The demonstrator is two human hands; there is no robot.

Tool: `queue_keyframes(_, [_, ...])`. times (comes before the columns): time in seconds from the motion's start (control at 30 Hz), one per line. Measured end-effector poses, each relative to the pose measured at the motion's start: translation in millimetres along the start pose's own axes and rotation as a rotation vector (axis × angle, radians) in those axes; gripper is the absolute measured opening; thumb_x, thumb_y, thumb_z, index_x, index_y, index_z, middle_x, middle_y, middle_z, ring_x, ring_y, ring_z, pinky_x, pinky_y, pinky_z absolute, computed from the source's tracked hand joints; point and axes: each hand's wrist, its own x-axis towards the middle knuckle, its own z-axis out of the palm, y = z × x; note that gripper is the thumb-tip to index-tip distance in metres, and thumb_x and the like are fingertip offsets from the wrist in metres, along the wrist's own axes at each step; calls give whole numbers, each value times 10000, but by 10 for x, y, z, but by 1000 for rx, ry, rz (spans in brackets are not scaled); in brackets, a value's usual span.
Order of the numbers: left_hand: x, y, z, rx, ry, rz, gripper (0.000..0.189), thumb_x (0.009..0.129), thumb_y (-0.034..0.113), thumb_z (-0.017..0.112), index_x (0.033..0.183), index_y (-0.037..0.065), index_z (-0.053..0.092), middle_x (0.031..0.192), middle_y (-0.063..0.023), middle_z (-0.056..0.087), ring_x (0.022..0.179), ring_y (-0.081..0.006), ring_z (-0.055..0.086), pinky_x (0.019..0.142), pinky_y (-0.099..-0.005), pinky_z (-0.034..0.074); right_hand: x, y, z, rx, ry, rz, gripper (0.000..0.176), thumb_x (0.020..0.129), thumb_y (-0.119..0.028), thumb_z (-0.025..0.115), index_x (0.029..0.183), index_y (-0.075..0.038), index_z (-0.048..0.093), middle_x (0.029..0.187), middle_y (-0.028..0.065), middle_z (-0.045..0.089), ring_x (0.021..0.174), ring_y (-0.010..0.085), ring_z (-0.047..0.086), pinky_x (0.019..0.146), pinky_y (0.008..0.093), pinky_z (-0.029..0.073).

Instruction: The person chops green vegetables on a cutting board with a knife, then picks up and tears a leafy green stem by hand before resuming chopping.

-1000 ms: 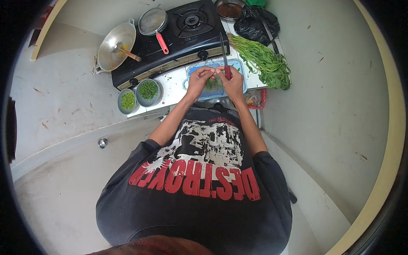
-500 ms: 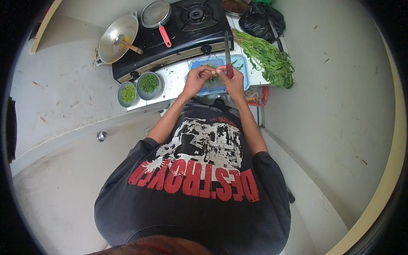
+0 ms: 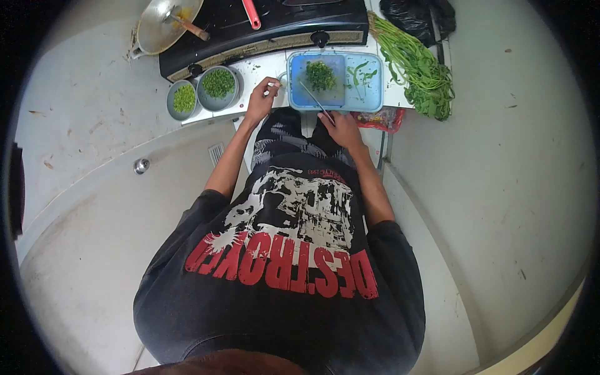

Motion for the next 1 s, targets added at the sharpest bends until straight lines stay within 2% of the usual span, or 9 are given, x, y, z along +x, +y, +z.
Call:
queue_keyframes(0.07, [-3,-105,20,5,3,-34,114,1004,145,614,1062,63,670,804,-18,638,734,-106,568,669,-274,460,-15,106,174,-81,-32,-15,486,986,-456,617,888,15,690,718,281,656,704,485,659,661,546,523])
queue_keyframes(0.17, [9,-216,149,16,39,-30,145,987,150,644,1032,21,690,895,-18,675,834,-120,574,783,-279,479,74,76,210,-122,-148,53,481,987,-456,611,883,8,677,695,290,644,690,485,658,656,550,535])
queue_keyframes(0.37, [29,-139,260,12,155,-143,175,975,182,670,1036,24,715,879,-42,691,834,-121,600,775,-279,484,429,94,322,-163,-153,26,490,988,-459,601,858,7,679,692,278,654,707,479,670,671,551,543])
queue_keyframes(0.47, [-16,-121,239,34,172,-161,184,968,183,682,1045,22,726,886,-63,716,832,-135,635,774,-291,499,581,86,327,-81,-32,173,475,995,-442,594,871,6,691,692,271,659,708,468,675,659,536,545])
queue_keyframes(0.57, [-3,-98,246,66,158,-95,183,956,177,699,1034,14,729,887,-96,732,836,-158,673,782,-313,516,566,126,295,43,36,162,493,1010,-435,598,970,46,697,592,178,638,551,336,680,560,435,528])
queue_keyframes(0.67, [89,-121,350,119,136,55,165,947,156,700,1022,11,722,911,-131,736,858,-205,701,791,-343,531,470,-104,81,197,-34,361,495,1015,-435,596,967,48,693,570,144,629,510,279,668,540,399,522])
queue_keyframes(0.77, [159,-154,490,247,111,187,147,949,144,682,1021,20,711,954,-141,721,874,-277,708,783,-380,546,291,63,180,155,93,202,484,1010,-424,610,933,47,689,570,161,627,508,293,670,531,397,519])
queue_keyframes(0.87, [123,-150,580,393,54,255,139,962,158,654,1033,50,706,995,-132,692,884,-345,691,766,-430,554,118,97,187,73,32,190,460,991,-425,617,884,16,688,649,241,642,647,445,664,601,504,520])
queue_keyframes(1.0, [15,-148,606,496,-1,296,143,973,196,634,1041,97,711,1015,-114,665,875,-372,677,753,-469,557,-63,29,215,-51,24,155,478,989,-451,610,876,9,676,646,246,643,659,453,668,611,524,524])
